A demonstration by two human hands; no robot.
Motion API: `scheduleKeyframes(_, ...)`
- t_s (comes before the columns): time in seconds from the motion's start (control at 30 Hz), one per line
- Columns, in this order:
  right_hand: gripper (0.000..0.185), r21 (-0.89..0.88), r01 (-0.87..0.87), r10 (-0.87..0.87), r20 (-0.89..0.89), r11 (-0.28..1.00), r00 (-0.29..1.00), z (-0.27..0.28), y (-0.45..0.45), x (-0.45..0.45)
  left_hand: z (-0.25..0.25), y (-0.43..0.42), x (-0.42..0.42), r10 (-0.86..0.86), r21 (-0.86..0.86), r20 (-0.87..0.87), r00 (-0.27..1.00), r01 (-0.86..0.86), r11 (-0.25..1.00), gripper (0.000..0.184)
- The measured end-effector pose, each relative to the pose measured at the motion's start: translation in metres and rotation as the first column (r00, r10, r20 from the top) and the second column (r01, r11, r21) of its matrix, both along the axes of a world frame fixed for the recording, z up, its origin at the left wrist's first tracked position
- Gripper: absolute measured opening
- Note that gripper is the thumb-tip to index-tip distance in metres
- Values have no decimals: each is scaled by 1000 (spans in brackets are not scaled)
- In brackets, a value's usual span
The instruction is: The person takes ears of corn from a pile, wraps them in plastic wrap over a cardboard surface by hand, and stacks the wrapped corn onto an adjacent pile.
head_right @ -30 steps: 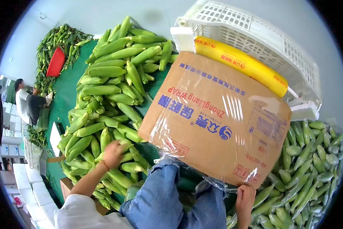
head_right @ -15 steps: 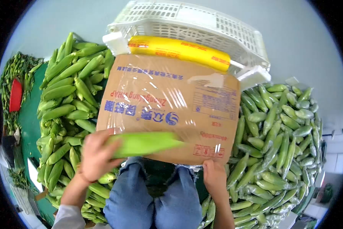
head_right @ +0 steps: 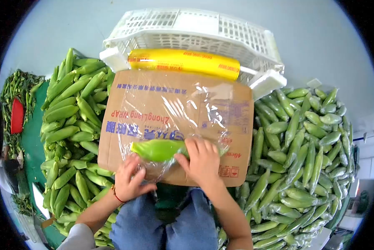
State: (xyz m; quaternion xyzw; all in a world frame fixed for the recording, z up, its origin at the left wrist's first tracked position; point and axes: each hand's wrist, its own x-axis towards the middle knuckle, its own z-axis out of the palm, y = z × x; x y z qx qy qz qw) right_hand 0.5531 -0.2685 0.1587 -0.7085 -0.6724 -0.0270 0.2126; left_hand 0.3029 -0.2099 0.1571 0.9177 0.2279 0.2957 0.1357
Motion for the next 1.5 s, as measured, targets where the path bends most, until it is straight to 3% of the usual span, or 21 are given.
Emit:
scheduleKeyframes(0.03, 43, 18, -4, 4, -15, 1000, 1000, -2, 0, -1, -11, -5, -14, 138, -29, -231, 963, -148, 989, 36)
scheduleKeyframes(0.13, 34, 45, 7, -4, -72, 999, 997, 4, 15, 5, 2, 22, -38, -154, 14, -148, 977, 158, 987, 26)
scheduleKeyframes(0.17, 32, 51, -23, 27, -74, 998, 997, 2, 14, 4, 16, 42, -45, -332, -190, -62, 941, 316, 930, 18)
scheduleKeyframes(0.23, 30, 98, -71, 76, -50, 993, 996, -1, 20, 10, 64, 88, -34, -179, -618, 6, 984, 145, 773, 8)
scheduleKeyframes(0.33, 28, 170, -107, 117, -51, 980, 992, -7, 24, 17, 75, 136, 30, -141, -144, 23, 990, 143, 979, 13)
scheduleKeyframes(0.4, 29, 192, -126, 138, -52, 973, 989, -9, 28, 18, 55, 136, 75, -42, -62, -43, 998, 40, 997, 14)
scheduleKeyframes(0.47, 30, 205, -127, 140, -52, 970, 989, -8, 30, 20, 13, 122, 106, -101, -140, -583, 806, 23, 990, 14)
scheduleKeyframes(0.53, 36, -107, -49, 37, -111, 993, 993, 2, 18, 15, 24, 94, 99, -124, -91, -585, 802, 88, 992, 14)
scheduleKeyframes(0.6, 47, -318, -58, -5, -194, 946, 981, 30, 9, 0, 47, 34, 63, -66, -95, -379, 923, 32, 995, 44)
scheduleKeyframes(0.63, 47, -392, -92, -20, -271, 915, 962, 34, 5, -3, 67, 14, 49, -162, -336, -526, 835, -29, 942, 62)
scheduleKeyframes(0.7, 47, -519, -177, -62, -411, 836, 910, 35, 1, -6, 50, -2, 31, -121, -220, -480, 869, 14, 975, 71)
scheduleKeyframes(0.73, 42, -518, -139, -128, -446, 844, 886, 36, 1, -6, 46, 5, 36, -72, -191, -494, 866, -27, 981, 75)
scheduleKeyframes(0.83, 48, 119, -191, 212, -206, 974, 955, 32, 1, -2, 21, 67, 75, 233, 74, -438, 868, -223, 972, 81)
scheduleKeyframes(0.9, 64, 105, -321, 319, 31, 941, 947, 28, 20, -3, 19, 139, 105, 269, 214, -329, 905, -206, 955, 80)
scheduleKeyframes(0.97, 64, 43, -331, 317, 198, 943, 928, 28, 52, 6, 1, 194, 128, -109, -204, -427, 898, 22, 979, 77)
scheduleKeyframes(1.13, 70, -182, -335, 355, 91, 925, 931, 8, 91, 18, 18, 206, 162, -189, -186, -766, 615, 71, 980, 78)
scheduleKeyframes(1.23, 69, -192, -490, 505, 35, 850, 863, 22, 57, 12, 13, 201, 158, -172, -166, -757, 631, 69, 984, 77)
scheduleKeyframes(1.33, 67, -536, -576, 441, -371, 617, 817, 53, -12, -2, 23, 200, 154, -211, -259, -722, 659, 26, 966, 74)
scheduleKeyframes(1.4, 74, -634, -606, 344, -500, 480, 795, 62, -48, -2, 41, 192, 141, -243, -406, -444, 862, 48, 913, 70)
scheduleKeyframes(1.47, 73, -584, -478, -102, -696, 656, 711, 63, -72, 4, 47, 161, 120, -165, -388, -54, 985, 131, 912, 65)
scheduleKeyframes(1.5, 72, -590, -358, -362, -766, 724, 531, 59, -78, 7, 43, 131, 111, -125, -296, 176, 976, 173, 939, 62)
